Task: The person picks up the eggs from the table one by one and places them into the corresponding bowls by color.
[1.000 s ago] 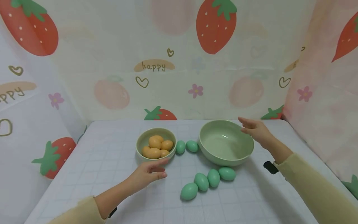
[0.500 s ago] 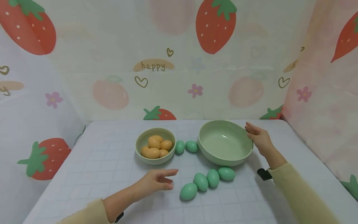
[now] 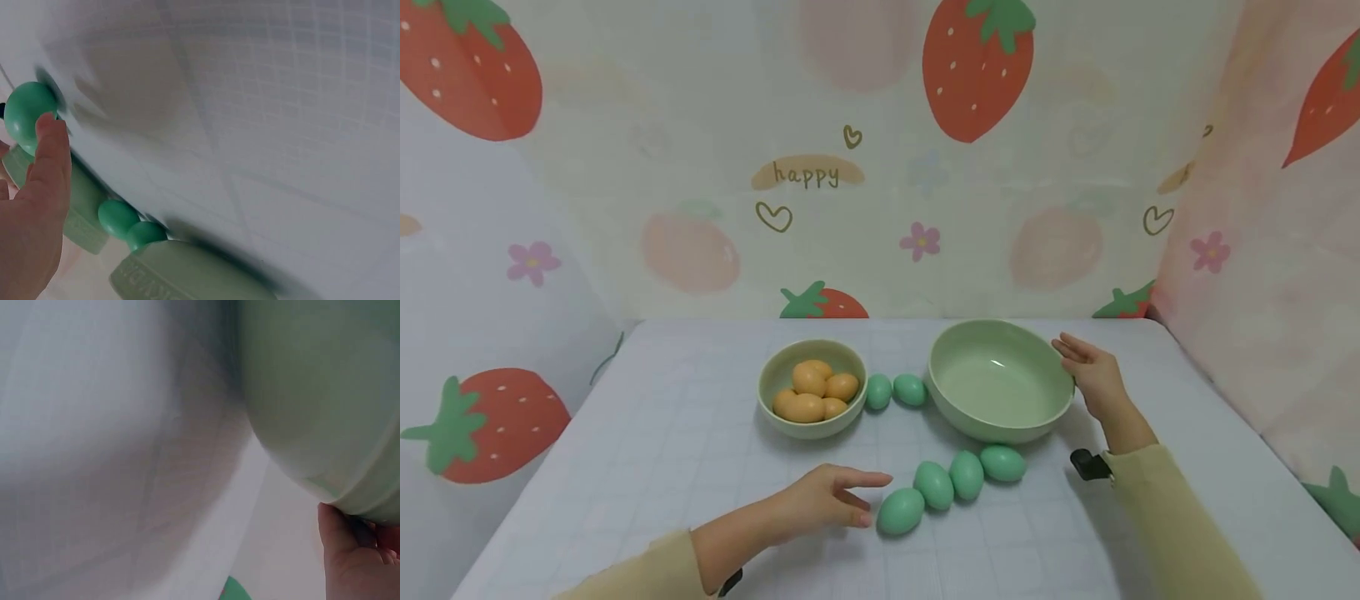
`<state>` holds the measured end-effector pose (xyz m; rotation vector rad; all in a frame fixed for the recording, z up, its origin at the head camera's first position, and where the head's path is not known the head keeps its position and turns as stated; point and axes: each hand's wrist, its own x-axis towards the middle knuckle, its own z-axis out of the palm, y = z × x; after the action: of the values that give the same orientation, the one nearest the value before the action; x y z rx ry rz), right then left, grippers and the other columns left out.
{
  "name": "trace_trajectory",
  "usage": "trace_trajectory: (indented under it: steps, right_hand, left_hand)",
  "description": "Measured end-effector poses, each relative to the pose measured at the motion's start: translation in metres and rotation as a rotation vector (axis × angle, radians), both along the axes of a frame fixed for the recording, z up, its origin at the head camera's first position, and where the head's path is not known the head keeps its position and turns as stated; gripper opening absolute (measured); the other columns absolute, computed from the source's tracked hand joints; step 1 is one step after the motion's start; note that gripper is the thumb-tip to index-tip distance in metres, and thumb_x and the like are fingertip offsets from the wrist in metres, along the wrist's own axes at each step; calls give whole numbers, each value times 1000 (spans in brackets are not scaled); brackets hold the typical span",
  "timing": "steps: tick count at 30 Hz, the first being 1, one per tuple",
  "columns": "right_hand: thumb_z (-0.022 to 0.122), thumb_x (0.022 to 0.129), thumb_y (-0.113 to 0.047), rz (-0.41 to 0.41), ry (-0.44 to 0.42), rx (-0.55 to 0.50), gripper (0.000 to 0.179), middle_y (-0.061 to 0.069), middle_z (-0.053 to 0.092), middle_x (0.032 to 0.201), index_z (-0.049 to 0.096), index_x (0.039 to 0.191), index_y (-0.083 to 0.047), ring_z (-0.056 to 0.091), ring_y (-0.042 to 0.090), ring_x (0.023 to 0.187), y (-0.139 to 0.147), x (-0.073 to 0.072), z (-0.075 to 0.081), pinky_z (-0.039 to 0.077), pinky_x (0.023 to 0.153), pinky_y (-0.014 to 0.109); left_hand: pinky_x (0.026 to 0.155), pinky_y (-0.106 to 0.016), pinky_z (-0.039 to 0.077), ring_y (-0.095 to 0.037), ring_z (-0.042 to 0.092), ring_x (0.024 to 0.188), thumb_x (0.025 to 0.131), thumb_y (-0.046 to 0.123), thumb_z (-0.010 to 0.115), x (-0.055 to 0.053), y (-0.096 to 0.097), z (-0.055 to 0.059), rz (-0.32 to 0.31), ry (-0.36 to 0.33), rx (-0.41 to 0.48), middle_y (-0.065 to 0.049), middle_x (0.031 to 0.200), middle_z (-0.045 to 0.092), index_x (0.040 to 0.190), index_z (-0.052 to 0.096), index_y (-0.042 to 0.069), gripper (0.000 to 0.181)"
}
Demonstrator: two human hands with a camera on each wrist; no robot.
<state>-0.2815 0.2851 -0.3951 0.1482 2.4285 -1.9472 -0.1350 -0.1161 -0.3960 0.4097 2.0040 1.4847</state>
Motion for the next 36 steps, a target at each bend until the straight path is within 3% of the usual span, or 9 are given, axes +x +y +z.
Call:
trace_trajectory:
  steps: [7, 16, 28, 36]
  right_hand:
    - [40, 100, 7, 3, -23, -18, 53, 22, 30, 147, 24, 151, 1, 28, 26, 139, 0, 0, 3, 32, 109, 24]
    - [40, 101, 5, -8, -38, -61, 53, 20, 29, 148, 23, 151, 0, 27, 25, 140, -1, -2, 1, 30, 111, 27]
    - [41, 100, 7, -28, -39, -90, 53, 20, 30, 146, 26, 150, 2, 30, 23, 139, -3, -1, 1, 31, 110, 25]
    - [41, 99, 8, -41, -32, -73, 52, 21, 31, 145, 28, 149, 2, 31, 23, 138, -4, 0, 2, 32, 109, 24]
  left_hand:
    - [93, -40, 51, -28, 59, 115, 85, 3, 73, -6, 4, -2, -39, -12, -36, -12, 140, 52, 131, 62, 9, 48]
    - [104, -47, 42, -32, 55, 120, 84, 1, 73, -19, 9, -10, -150, 62, -46, -15, 143, 49, 127, 65, 5, 44]
    - [97, -31, 46, -10, 58, 106, 81, 4, 77, -29, 16, -17, -281, 233, -114, -13, 140, 53, 120, 69, 5, 40]
    - [90, -25, 47, -5, 56, 98, 79, 2, 78, -32, 23, -23, -286, 289, -114, -18, 137, 54, 119, 69, 4, 42]
